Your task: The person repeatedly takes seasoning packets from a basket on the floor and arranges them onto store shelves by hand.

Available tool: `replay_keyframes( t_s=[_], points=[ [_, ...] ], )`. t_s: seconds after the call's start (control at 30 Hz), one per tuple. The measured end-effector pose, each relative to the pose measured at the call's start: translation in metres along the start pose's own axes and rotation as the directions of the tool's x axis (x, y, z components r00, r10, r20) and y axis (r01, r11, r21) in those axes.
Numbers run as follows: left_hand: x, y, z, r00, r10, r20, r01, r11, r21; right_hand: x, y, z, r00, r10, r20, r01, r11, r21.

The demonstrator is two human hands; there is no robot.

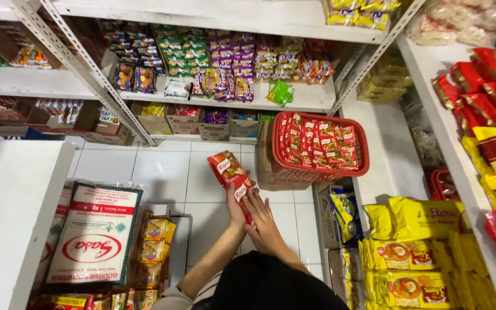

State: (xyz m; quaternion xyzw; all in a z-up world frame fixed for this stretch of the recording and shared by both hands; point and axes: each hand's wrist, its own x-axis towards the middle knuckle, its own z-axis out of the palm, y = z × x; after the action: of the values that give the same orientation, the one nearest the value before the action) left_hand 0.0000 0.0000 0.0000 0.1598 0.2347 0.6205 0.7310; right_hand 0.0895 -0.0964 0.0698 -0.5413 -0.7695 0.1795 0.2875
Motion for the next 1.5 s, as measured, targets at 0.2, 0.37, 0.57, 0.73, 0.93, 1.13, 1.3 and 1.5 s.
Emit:
replay_keyframes(
  t_s=[0.2, 0.37, 0.57, 0.73, 0.93, 1.13, 1.3, 1.5],
  points=[
    [-0.065, 0.023, 0.036, 0.974, 0.026, 0.225, 0.026, 0.974, -0.225, -0.068, 0.041, 0.027, 0.869, 0.487, 0.092, -0.276, 0.321, 0.906],
    [-0.155, 0.051, 0.063, 0.927, 0.29, 0.236, -0.285, 0.957, -0.056, -0.124, -0.018, -0.015, 0.856, 0.086, 0.51, -0.484, -0.213, 0.849],
    [-0.257, 0.05, 0.02, 0.935, 0.271, 0.227, -0.278, 0.961, -0.003, -0.187, -0.058, -0.019, 0.858, 0.11, 0.502, -0.49, -0.12, 0.863],
    [-0.344, 0.068, -0.07, 0.94, 0.336, 0.062, -0.34, 0.937, 0.085, -0.214, -0.063, 0.008, 0.846, 0.01, 0.532, -0.531, -0.072, 0.845],
    [-0.51, 0.112, -0.119, 0.831, 0.41, -0.375, -0.319, 0.904, 0.284, -0.219, -0.106, 0.056, 0.7, -0.172, 0.693, -0.68, 0.134, 0.721],
    [-0.649, 0.19, -0.106, 0.641, 0.708, -0.297, -0.161, 0.502, 0.85, -0.2, -0.179, 0.12, 0.676, -0.344, 0.652, -0.563, 0.33, 0.758],
    [-0.727, 0.25, -0.057, 0.46, 0.852, -0.251, -0.297, 0.414, 0.861, -0.195, -0.279, 0.138, 0.771, -0.422, 0.477, -0.29, 0.435, 0.853],
    [-0.801, 0.309, -0.047, 0.122, 0.991, -0.054, -0.15, 0.072, 0.986, -0.173, -0.42, 0.137, 0.819, -0.563, 0.112, 0.101, 0.334, 0.937]
  ],
)
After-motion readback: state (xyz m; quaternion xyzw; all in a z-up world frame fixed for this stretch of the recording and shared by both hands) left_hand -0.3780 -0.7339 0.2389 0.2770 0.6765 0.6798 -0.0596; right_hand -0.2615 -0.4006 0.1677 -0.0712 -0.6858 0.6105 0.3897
